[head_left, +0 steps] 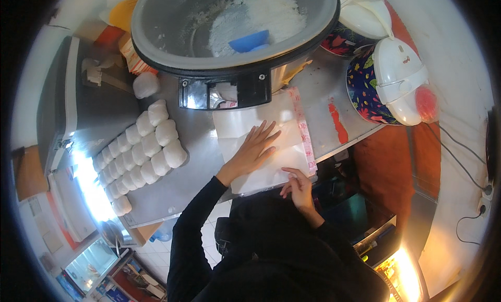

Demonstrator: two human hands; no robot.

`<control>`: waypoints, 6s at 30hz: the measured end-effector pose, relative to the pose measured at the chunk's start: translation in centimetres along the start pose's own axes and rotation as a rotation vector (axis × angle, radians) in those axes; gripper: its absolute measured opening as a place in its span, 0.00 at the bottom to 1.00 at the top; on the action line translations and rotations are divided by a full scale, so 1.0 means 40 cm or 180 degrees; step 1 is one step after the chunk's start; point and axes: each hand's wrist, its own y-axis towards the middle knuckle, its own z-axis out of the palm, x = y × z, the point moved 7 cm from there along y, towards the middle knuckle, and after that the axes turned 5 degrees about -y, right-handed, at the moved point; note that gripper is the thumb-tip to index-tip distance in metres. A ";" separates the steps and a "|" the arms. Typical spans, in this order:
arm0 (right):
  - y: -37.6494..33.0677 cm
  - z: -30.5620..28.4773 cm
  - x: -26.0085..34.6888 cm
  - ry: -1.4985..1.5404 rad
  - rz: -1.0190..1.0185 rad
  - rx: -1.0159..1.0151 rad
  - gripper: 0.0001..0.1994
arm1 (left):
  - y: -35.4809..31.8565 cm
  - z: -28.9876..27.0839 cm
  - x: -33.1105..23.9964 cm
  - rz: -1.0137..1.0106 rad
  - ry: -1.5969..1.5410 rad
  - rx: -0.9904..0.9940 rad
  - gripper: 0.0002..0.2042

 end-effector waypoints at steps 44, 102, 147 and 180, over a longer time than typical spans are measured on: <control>0.211 0.002 0.288 -0.3081 -0.1846 0.0320 0.06 | -0.182 -0.155 -0.020 -0.0759 0.0799 -0.0237 0.39; 0.307 0.022 0.236 -0.4050 -0.1424 -0.0600 0.14 | -0.100 -0.070 0.145 -0.1150 0.0845 -0.0997 0.11; 0.220 0.045 0.133 -0.3121 -0.2723 0.0437 0.21 | -0.073 0.068 0.211 -0.1052 -0.3933 -0.2063 0.08; 0.186 0.362 0.118 -0.0721 -0.0402 0.1083 0.20 | -0.374 -0.114 -0.051 -0.0532 -0.2874 -0.2947 0.29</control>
